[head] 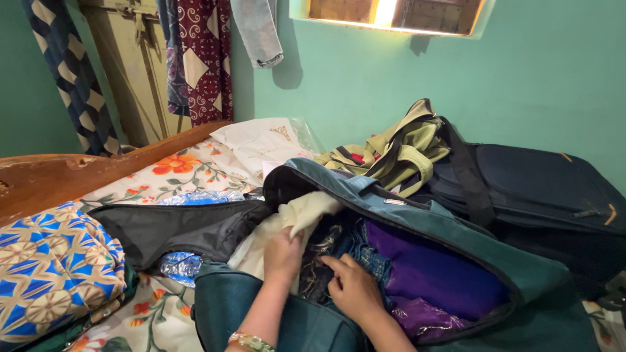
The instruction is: The person unpacks a green duffel bag on a bed, removing folded garments and a white towel. They place each item on the bed beside the bag and continue to remove additional folded clothes.
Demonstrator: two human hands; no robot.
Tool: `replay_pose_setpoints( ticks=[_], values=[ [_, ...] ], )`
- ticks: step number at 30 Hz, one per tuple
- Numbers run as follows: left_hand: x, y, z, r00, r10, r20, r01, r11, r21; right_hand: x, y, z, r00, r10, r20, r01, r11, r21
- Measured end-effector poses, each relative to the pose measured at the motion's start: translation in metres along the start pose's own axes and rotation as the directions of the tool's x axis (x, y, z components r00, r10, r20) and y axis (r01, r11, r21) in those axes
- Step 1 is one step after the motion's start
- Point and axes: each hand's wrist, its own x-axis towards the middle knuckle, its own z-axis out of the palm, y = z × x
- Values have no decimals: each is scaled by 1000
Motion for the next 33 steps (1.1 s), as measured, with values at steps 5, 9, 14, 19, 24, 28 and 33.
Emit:
replay_pose_setpoints(
  ticks=[5, 9, 14, 19, 24, 28, 33],
  values=[
    [-4, -13, 4, 935, 278, 220, -60, 736, -674, 13, 21, 8, 964, 241, 114, -255, 713, 653],
    [-7, -1, 3, 838, 302, 455, 172, 644, -745, 13, 30, -3, 868, 490, 85, -87, -19, 996],
    [-12, 26, -14, 787, 401, 469, -116, 843, -526, 13, 21, -8, 858, 513, 27, 36, -112, 993],
    [-28, 52, -32, 735, 592, 331, -441, 787, -431, 13, 22, -4, 841, 542, -2, -37, 62, 997],
    [-38, 64, -40, 917, 358, 178, -301, 911, -284, 12, 8, -12, 856, 509, -91, 21, 141, 990],
    [-30, 78, -53, 855, 519, -1, -512, 844, -159, 12, -13, -44, 905, 407, -125, 52, 185, 981],
    [-34, 106, -98, 807, 590, -16, -581, 789, -201, 10, -29, -105, 932, 334, -141, 80, 190, 979]
  ],
)
